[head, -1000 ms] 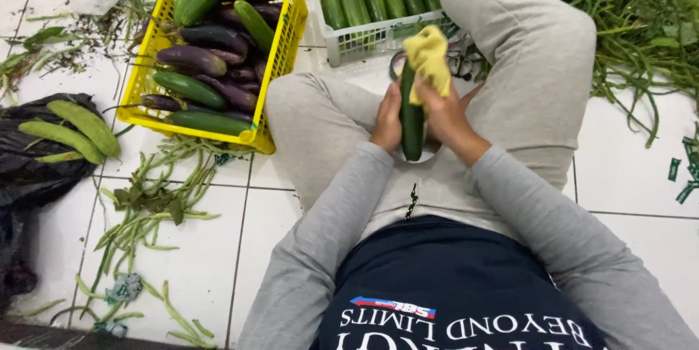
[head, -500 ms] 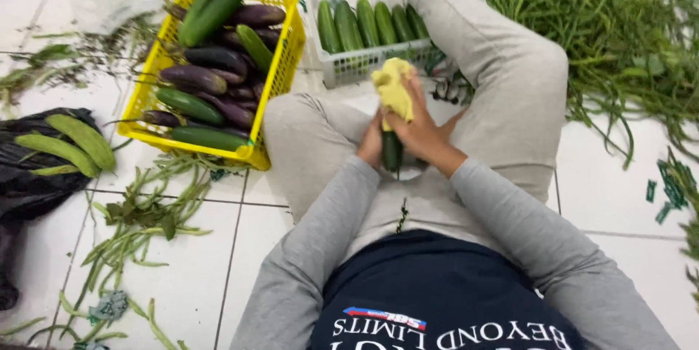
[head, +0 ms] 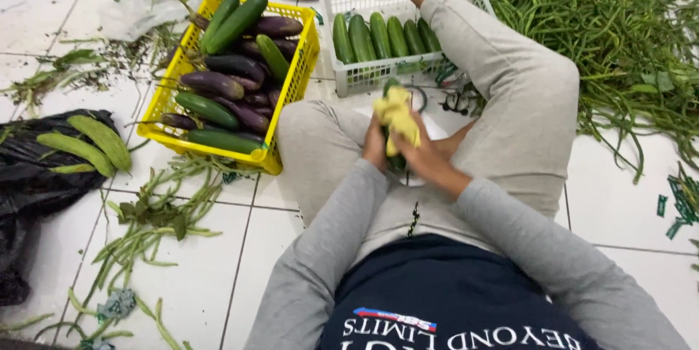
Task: Cleaning cucumbers by wiping them with a cloth and sorting them into a crate.
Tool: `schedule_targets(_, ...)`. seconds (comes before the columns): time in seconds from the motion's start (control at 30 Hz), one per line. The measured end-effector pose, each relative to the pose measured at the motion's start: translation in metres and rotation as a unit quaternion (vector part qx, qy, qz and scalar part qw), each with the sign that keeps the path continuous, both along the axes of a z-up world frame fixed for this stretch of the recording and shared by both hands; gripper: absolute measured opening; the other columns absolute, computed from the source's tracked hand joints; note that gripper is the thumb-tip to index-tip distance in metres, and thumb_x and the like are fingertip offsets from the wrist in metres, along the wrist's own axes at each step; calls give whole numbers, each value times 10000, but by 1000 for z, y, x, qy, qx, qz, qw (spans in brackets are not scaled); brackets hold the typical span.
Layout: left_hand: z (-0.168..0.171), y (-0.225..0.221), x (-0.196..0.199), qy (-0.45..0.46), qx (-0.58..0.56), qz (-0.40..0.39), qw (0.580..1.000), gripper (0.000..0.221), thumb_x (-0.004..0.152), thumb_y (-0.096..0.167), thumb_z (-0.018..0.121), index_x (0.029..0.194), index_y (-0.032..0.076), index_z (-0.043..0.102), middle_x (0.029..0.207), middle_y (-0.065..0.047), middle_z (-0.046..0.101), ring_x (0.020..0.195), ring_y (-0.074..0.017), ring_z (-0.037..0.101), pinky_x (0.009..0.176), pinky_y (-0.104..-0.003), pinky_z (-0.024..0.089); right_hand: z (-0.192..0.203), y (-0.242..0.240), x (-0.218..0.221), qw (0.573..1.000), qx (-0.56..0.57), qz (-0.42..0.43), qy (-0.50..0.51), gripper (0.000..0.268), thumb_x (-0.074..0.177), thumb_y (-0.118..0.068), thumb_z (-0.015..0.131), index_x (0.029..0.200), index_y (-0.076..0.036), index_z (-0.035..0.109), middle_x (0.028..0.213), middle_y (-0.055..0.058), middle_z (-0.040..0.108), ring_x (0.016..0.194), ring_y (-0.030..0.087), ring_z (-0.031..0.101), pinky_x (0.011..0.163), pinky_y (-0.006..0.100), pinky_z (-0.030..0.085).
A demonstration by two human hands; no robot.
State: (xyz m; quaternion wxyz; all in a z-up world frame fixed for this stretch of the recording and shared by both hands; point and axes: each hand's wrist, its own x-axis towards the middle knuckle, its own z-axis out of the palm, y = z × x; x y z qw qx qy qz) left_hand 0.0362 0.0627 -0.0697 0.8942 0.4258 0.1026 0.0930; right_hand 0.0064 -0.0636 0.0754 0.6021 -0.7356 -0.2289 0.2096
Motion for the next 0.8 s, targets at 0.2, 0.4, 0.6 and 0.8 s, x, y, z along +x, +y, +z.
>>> schedule_targets(0.2,50,-24,-19,41,144,3,989,702,1073,485,485,1573,23,314,1642,-183,280,1535,-285,233,1287,-424,164,-38,-5,59,992,67,-107,-4,735,1049,-347,624,1617,-110,222,1472,170,502,1322,256,518,1132,501,403)
schedule_targets(0.4,-12,7,4,51,161,148,975,404,1112,391,453,1341,112,634,1322,-124,630,1299,-223,550,1162,-425,381,-27,-9,-16,996,-45,-73,35,598,1020,-440,614,1463,-68,466,1283,203,620,1190,300,613,1067,515,447)
schedule_targets(0.6,25,-8,-9,48,88,138,985,434,1106,403,450,1407,108,557,1400,-125,561,1341,-253,498,1202,-456,321,-2,-5,-6,997,-45,-57,40,588,982,-449,647,1396,-49,528,1183,175,663,1128,287,645,1021,498,483)
schedule_targets(0.8,60,-31,-32,20,232,-49,971,669,1083,546,439,1526,43,435,1576,-170,420,1486,-304,356,1263,-451,228,1,-15,18,985,-10,-172,24,681,1046,-519,578,1426,38,479,1376,266,546,1242,351,555,1069,519,425)
